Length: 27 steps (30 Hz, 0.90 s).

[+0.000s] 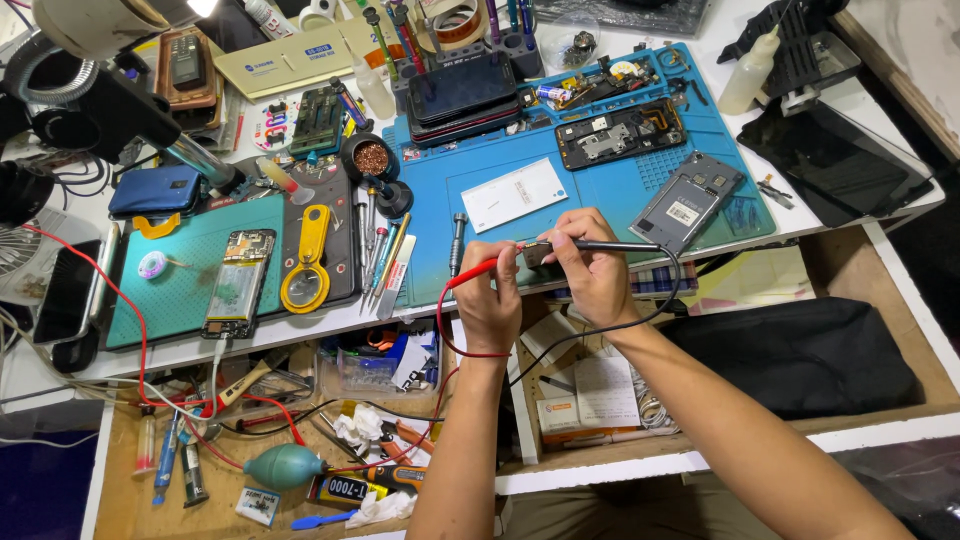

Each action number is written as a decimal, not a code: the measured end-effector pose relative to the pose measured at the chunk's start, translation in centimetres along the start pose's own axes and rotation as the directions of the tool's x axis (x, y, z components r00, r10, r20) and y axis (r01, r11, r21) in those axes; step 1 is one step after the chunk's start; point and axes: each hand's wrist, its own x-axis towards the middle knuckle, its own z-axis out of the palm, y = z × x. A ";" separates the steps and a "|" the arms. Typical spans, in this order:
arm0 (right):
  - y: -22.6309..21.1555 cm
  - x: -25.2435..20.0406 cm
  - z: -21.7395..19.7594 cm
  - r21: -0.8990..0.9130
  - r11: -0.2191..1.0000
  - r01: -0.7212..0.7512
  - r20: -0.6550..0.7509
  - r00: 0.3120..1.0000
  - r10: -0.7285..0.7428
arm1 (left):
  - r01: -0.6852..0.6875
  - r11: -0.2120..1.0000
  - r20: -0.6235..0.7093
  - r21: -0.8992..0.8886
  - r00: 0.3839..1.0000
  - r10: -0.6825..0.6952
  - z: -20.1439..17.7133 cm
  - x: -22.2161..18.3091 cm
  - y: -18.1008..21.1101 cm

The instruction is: Testing a mobile phone's internal components using a multimeter on a repair bench.

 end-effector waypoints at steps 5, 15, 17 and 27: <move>0.4 -0.1 -0.1 -0.007 1.000 0.005 0.001 1.000 -0.005 | -0.004 1.000 -0.001 -0.005 1.000 0.004 0.1 0.1 0.1; 0.2 -0.1 0.0 0.015 1.000 -0.006 -0.002 1.000 0.006 | -0.004 1.000 0.005 -0.003 1.000 0.004 0.0 0.1 0.1; 0.2 0.0 0.0 0.015 1.000 -0.003 -0.002 1.000 0.003 | -0.006 1.000 0.003 -0.001 1.000 0.006 -0.1 0.3 0.5; -0.1 0.0 0.2 0.017 1.000 0.001 -0.011 1.000 0.000 | -0.022 1.000 0.001 -0.003 1.000 0.022 -0.1 0.3 0.5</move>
